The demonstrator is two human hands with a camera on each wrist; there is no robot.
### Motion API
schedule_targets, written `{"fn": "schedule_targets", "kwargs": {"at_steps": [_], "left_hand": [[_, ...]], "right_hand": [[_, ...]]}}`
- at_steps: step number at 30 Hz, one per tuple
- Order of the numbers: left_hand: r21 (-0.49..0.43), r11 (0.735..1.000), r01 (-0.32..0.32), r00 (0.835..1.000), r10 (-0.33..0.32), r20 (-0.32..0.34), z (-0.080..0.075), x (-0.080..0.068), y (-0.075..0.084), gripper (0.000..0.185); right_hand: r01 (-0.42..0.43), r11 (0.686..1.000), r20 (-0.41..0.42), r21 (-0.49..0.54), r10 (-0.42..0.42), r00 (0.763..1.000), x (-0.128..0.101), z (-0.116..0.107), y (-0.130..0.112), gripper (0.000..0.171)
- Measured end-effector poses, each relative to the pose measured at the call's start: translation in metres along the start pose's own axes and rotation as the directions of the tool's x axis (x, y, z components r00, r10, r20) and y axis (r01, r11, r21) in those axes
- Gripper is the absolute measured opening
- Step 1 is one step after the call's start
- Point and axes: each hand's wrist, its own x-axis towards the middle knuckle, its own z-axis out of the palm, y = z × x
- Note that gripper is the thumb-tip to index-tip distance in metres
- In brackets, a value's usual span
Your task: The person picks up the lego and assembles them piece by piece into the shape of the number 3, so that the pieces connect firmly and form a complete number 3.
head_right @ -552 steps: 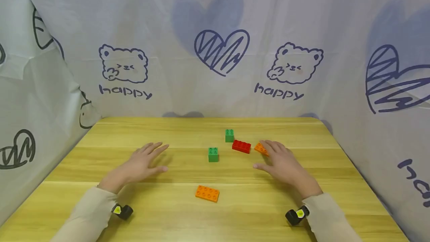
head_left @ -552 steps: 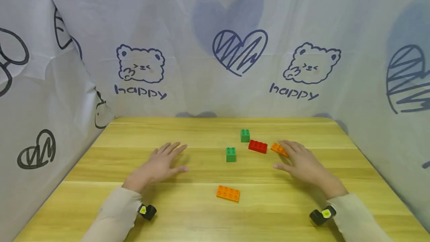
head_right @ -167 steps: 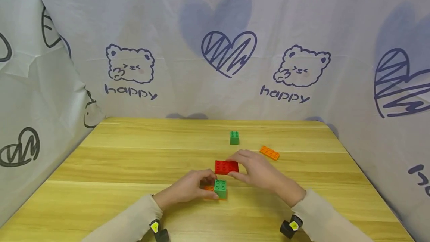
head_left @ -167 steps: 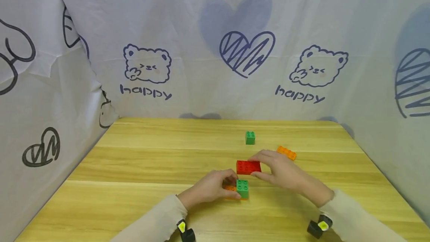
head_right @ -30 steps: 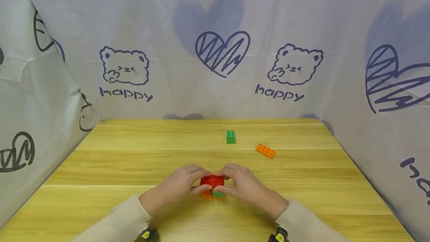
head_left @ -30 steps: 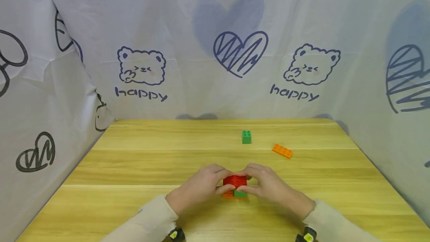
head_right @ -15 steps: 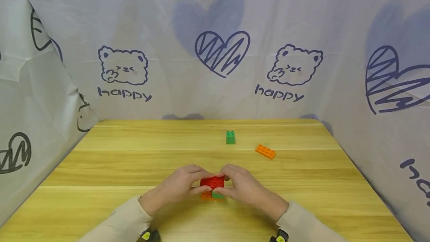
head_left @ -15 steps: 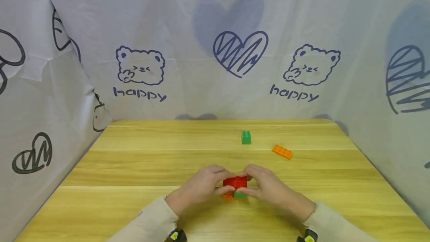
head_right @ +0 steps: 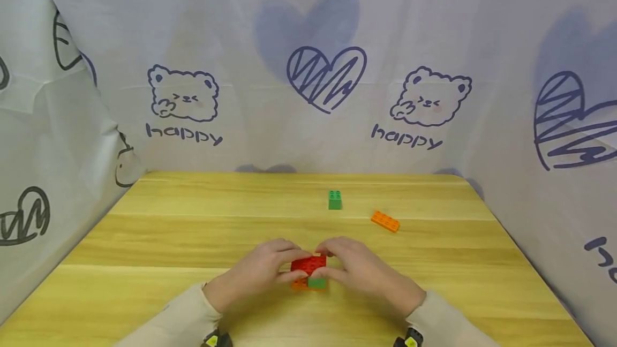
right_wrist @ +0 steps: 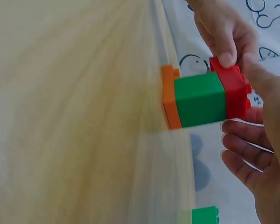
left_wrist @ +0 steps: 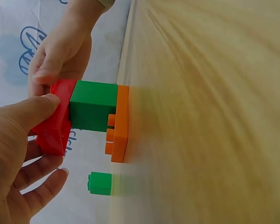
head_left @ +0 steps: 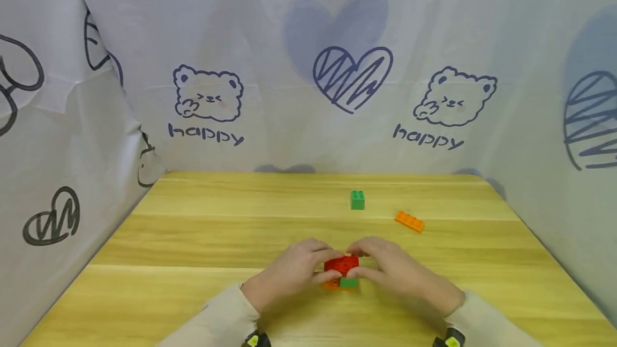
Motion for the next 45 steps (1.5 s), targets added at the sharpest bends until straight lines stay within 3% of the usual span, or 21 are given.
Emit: {"fn": "schedule_targets", "kwargs": {"at_steps": [8, 16, 22, 34, 45], "left_hand": [[0.005, 1.000, 0.012, 0.999, -0.012, 0.032, 0.002, 0.000, -0.001, 0.036], [0.020, 1.000, -0.002, 0.999, 0.001, 0.033, 0.002, 0.003, -0.002, 0.038], [0.025, 1.000, -0.004, 1.000, 0.003, 0.025, 0.000, 0.001, -0.002, 0.038], [0.014, 1.000, 0.003, 1.000, -0.003, 0.028, 0.000, 0.001, -0.001, 0.038], [0.026, 0.999, 0.028, 0.999, -0.029, 0.039, -0.003, 0.000, -0.001, 0.038]], "right_hand": [[-0.007, 1.000, -0.058, -0.030, 0.005, 0.998, 0.008, -0.010, 0.016, 0.046], [-0.095, 0.995, -0.153, -0.041, 0.088, 0.984, 0.017, -0.016, 0.035, 0.060], [-0.089, 0.994, -0.187, -0.057, 0.077, 0.979, 0.028, -0.017, 0.050, 0.059], [-0.141, 0.984, -0.168, -0.113, 0.121, 0.978, 0.047, -0.017, 0.075, 0.064], [-0.195, 0.975, -0.164, -0.102, 0.177, 0.970, 0.066, -0.014, 0.090, 0.067]]}}
